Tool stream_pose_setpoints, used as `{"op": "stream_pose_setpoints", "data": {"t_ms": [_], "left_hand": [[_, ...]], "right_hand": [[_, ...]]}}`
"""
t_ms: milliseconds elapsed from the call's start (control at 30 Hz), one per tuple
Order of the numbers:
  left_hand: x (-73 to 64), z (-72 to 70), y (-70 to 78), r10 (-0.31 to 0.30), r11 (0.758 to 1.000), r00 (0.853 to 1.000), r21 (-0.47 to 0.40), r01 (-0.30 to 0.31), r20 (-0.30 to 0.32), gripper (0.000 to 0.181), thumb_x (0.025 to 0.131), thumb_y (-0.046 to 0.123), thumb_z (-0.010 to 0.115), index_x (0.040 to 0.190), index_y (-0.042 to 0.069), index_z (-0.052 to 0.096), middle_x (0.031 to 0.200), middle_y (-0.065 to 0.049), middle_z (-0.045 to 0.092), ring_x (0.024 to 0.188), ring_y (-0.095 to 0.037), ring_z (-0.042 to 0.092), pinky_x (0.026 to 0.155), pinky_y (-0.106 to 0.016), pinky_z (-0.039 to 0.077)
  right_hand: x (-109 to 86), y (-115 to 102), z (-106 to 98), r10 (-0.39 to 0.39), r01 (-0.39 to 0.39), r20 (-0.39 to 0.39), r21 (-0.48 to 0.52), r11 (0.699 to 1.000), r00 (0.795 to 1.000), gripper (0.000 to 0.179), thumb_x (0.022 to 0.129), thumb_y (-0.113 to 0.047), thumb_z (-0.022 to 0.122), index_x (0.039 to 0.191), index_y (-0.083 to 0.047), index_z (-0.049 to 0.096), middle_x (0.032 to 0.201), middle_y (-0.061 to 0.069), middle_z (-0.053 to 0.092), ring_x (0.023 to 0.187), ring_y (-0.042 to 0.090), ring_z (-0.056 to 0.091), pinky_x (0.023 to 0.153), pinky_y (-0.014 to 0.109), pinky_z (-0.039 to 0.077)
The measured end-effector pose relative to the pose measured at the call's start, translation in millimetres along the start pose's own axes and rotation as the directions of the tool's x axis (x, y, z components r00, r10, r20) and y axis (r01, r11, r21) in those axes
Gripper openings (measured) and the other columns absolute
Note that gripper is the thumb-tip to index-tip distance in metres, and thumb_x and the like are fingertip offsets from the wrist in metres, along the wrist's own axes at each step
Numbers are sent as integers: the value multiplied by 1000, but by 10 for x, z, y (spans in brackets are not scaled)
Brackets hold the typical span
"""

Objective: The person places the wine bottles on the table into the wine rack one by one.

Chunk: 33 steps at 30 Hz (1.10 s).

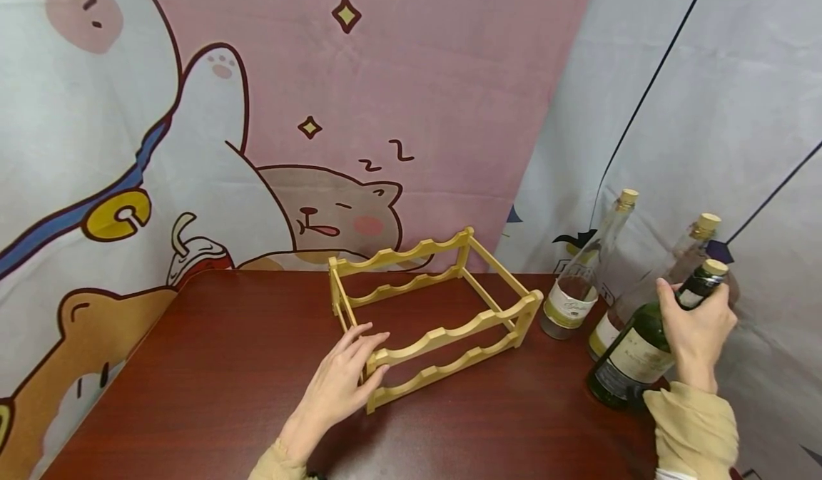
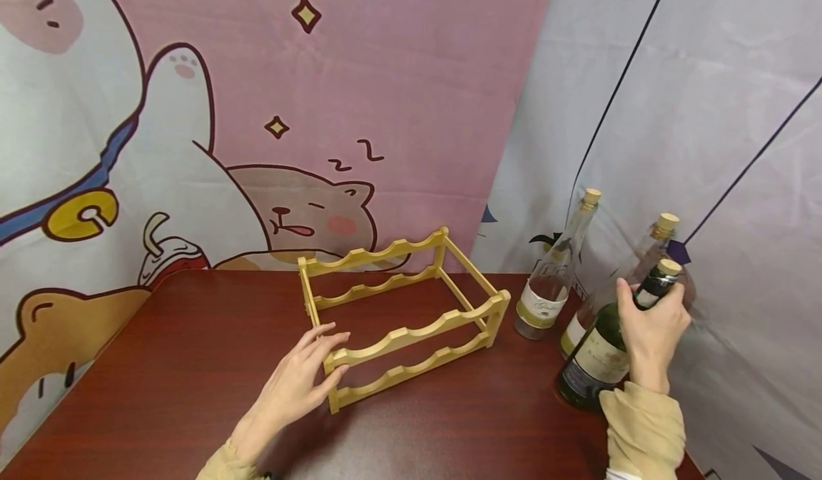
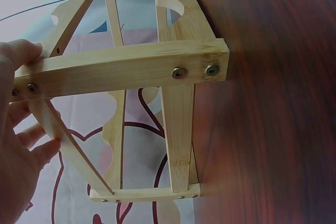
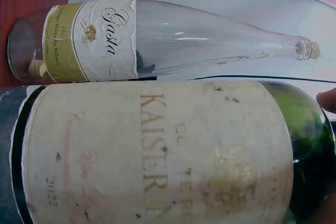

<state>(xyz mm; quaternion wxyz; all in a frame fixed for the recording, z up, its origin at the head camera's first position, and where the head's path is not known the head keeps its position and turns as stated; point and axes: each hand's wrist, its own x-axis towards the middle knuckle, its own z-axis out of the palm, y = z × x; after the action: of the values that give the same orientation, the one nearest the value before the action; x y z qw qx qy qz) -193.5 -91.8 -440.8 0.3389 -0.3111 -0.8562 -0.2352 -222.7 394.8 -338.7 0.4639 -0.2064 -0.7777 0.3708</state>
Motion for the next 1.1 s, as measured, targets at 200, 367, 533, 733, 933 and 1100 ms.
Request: {"op": "stream_pose_setpoints", "data": {"t_ms": [200, 367, 533, 733, 933, 1100], "left_hand": [[1, -12, 5, -6, 1000, 1000, 0, 6, 8, 49, 78, 23, 76, 123, 11, 59, 106, -1, 70, 122, -23, 54, 93, -39, 50], [1, -10, 3, -2, 1000, 1000, 10, 2, 4, 49, 78, 23, 76, 122, 13, 59, 110, 0, 69, 121, -22, 55, 93, -38, 50], [-1, -2, 1, 4, 1000, 1000, 13, -4, -2, 50, 77, 23, 76, 123, 14, 59, 112, 0, 68, 120, -22, 55, 92, -37, 51], [-1, -4, 9, -3, 1000, 1000, 15, 2, 11, 50, 78, 22, 75, 124, 15, 58, 112, 0, 68, 121, -22, 55, 92, -36, 51], [2, -13, 15, -12, 1000, 1000, 2, 12, 28, 50, 79, 23, 74, 125, 15, 57, 113, 0, 68, 123, -21, 53, 90, -37, 52], [2, -10, 7, -13, 1000, 999, 2, 13, 29, 50, 79, 23, 74, 125, 14, 57, 112, -1, 68, 122, -21, 54, 89, -37, 52]], "right_hand": [[-1, -14, 8, 3, -3, -19, 0, 1000, 1000, 28, 81, -31, 67, 87, -40, 42, 67, -30, 35, 100, 41, 52, 82, 35, 35], [-2, -16, 13, -36, 36, -49, -5, 999, 998, 23, 81, -29, 67, 87, -35, 45, 67, -28, 34, 92, 41, 53, 70, 24, 29], [-13, -35, 23, -54, 54, -72, 0, 999, 996, 22, 80, -27, 67, 88, -34, 47, 67, -28, 34, 90, 45, 54, 68, 27, 30], [-37, -59, 44, -71, 72, -98, 4, 997, 993, 28, 79, -22, 66, 83, -38, 43, 63, -31, 33, 76, 33, 50, 65, 26, 29], [-87, -90, 64, -86, 89, -124, 18, 996, 989, 23, 79, -21, 66, 96, -34, 54, 64, -34, 35, 63, -10, 32, 65, 19, 29], [-127, -139, 86, -100, 107, -124, 45, 993, 987, 27, 80, -19, 65, 88, -40, 48, 63, -34, 35, 62, -12, 33, 64, 15, 27]]}}
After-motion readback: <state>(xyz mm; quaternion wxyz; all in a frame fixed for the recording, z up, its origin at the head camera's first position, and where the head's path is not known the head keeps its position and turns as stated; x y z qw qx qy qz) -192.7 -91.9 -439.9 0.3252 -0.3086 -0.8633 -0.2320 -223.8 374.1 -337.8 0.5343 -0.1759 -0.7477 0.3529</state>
